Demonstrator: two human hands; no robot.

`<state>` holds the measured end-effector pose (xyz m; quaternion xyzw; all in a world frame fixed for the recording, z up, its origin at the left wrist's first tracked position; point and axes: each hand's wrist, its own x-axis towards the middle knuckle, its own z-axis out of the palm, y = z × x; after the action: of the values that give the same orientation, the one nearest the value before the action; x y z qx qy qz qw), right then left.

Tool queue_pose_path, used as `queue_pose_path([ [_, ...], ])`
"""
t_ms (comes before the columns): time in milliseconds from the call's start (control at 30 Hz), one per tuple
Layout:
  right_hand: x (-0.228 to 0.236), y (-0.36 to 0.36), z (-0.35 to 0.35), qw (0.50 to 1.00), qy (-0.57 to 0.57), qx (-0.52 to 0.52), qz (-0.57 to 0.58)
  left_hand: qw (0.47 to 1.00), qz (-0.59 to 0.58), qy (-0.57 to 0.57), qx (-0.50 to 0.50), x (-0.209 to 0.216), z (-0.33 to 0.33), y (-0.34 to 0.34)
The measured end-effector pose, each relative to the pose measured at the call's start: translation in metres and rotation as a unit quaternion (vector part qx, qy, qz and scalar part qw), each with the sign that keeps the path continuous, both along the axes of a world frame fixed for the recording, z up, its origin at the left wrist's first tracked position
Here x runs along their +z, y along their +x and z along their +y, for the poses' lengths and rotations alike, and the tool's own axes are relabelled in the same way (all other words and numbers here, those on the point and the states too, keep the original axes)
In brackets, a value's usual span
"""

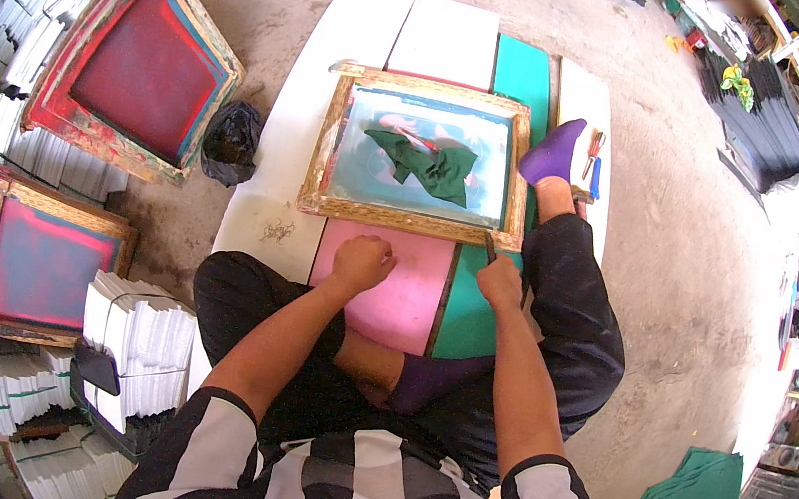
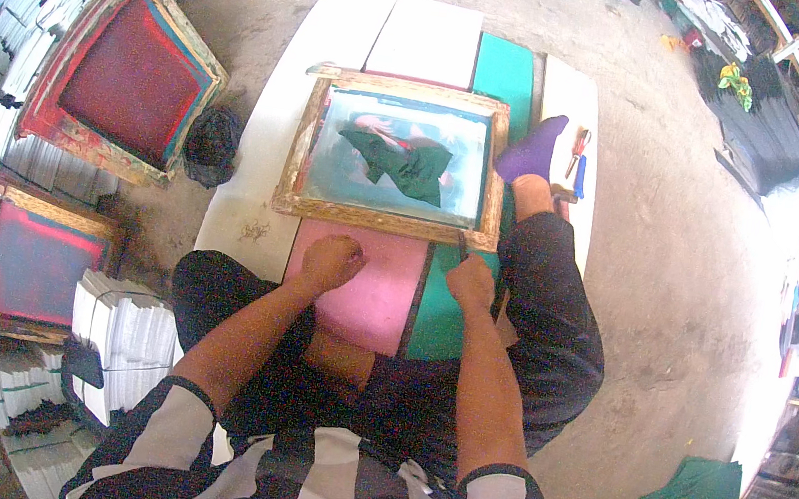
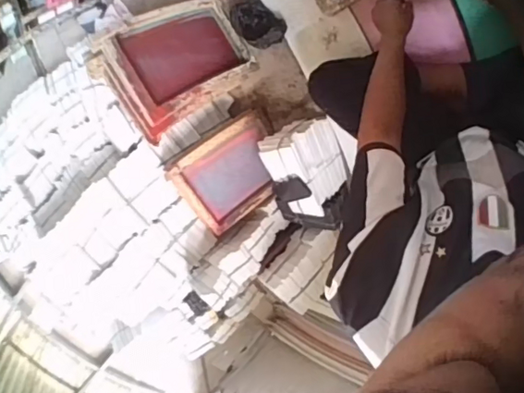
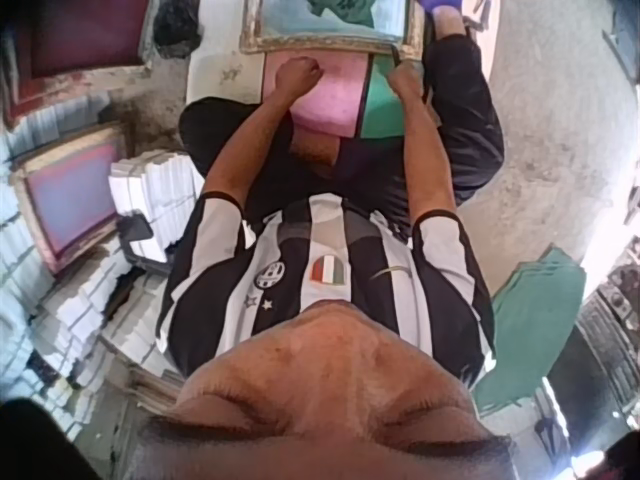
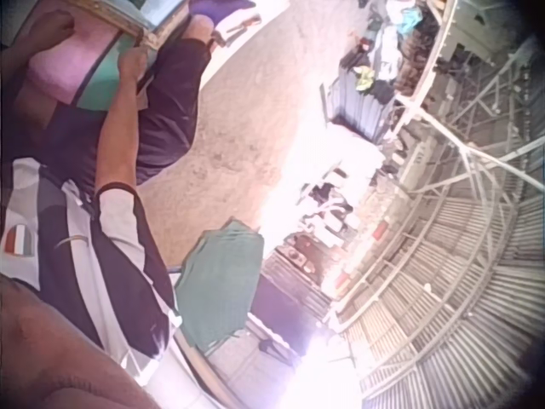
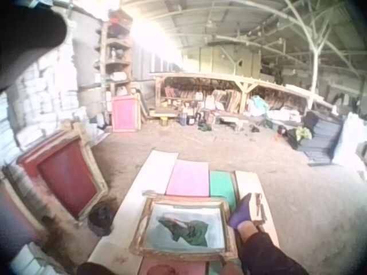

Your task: The person sits cross-legged on the floor and uses a small knife to cut a green fabric piece placed inside a wooden frame. The person repeatedly trims the edges of the fabric along the frame's inner border.

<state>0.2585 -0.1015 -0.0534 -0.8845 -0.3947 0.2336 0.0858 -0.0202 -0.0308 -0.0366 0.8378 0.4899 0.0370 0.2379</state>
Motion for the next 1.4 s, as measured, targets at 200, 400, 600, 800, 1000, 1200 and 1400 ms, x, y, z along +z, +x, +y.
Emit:
queue_pose_path([
  [200,-0.024,-0.004,-0.012,0.992,0.079,-0.051,0.081,0.999,-0.034,0.005,0.007,0.011,0.0,0.005],
  [400,-0.043,-0.036,-0.028,0.972,0.183,0.042,0.143,0.993,-0.1,0.055,-0.033,0.02,0.0,0.008],
  [600,0.03,-0.098,-0.028,0.948,0.063,0.071,0.303,0.972,-0.168,0.14,-0.083,0.022,0.006,0.003],
  [800,0.032,-0.139,-0.022,0.931,0.075,0.131,0.332,0.988,-0.073,0.085,-0.103,0.046,0.014,-0.035],
  [1000,0.036,-0.168,-0.011,0.878,0.028,0.154,0.451,0.991,0.012,0.084,-0.099,0.049,0.023,-0.074],
  [1200,0.012,-0.18,-0.007,0.833,0.029,0.132,0.537,0.987,0.156,0.028,-0.036,0.057,0.044,-0.108],
  [1400,0.008,-0.142,-0.018,0.875,0.028,0.035,0.482,0.962,0.25,-0.021,0.11,0.068,0.059,-0.134],
])
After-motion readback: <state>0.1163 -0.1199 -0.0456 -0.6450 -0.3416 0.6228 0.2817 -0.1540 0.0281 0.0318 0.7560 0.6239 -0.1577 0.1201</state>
